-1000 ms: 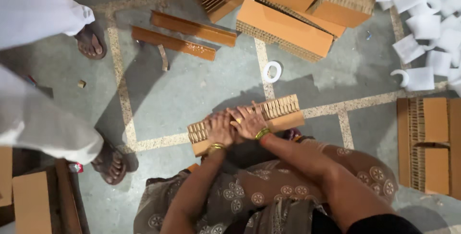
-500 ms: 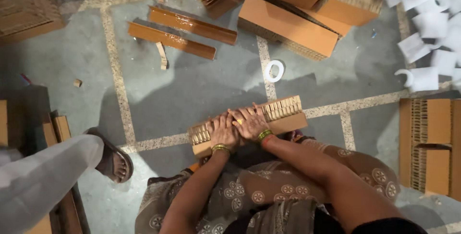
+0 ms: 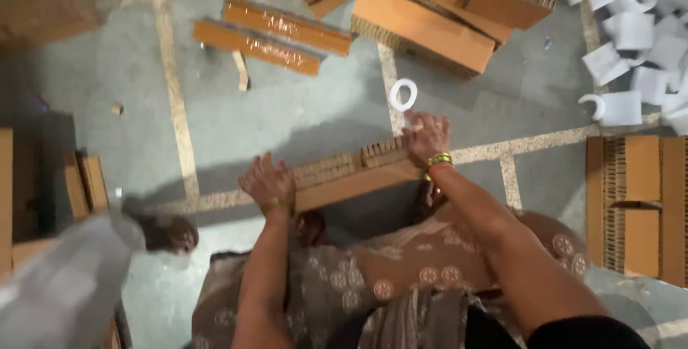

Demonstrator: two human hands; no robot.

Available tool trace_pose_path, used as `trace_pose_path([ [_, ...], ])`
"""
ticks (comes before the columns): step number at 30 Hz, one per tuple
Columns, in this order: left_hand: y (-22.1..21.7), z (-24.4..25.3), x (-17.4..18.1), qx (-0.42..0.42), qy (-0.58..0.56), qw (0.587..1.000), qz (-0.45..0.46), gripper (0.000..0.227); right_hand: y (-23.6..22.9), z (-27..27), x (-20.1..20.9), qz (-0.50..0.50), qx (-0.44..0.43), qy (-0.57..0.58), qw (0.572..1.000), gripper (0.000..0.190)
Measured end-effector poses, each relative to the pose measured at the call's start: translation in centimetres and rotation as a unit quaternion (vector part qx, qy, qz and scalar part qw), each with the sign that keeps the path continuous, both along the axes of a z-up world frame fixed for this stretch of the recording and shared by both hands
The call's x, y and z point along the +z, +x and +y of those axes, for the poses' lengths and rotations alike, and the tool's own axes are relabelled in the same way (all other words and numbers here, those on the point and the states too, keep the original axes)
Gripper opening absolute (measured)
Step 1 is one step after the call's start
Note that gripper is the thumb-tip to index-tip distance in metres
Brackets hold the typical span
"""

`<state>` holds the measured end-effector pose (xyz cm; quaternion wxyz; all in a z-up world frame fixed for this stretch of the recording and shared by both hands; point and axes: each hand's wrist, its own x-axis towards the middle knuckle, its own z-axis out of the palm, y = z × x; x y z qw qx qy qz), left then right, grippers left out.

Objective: The person sits on the floor and assembles a cardboard box by hand. They fold the flaps, align the edges, and use a small piece of wet cardboard as an adhesive to secure the seams.

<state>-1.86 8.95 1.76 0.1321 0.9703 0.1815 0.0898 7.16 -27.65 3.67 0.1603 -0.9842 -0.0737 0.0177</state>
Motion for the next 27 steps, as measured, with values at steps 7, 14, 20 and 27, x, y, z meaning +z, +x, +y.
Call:
trace_pose_path([
  [7,0.4,0.2,0.0,-0.045,0.015,0.996,0.079,0.041,0.2,-0.8,-0.5,-0.010,-0.002,-0.024,1.000,0.046],
  [14,0.4,0.0,0.6,-0.049,-0.013,0.995,0.082,0.038,0.5,-0.9,-1.0,-0.004,0.006,-0.033,0.999,0.046],
  [20,-0.2,0.0,0.0,-0.062,0.003,0.998,0.026,0.036,0.1,-0.8,-0.9,-0.007,0.005,-0.034,0.999,0.046],
  [27,0.0,0.1,-0.6,-0.062,0.002,0.997,0.042,0.034,0.2,-0.7,-0.4,-0.007,0.013,-0.034,0.999,0.047],
])
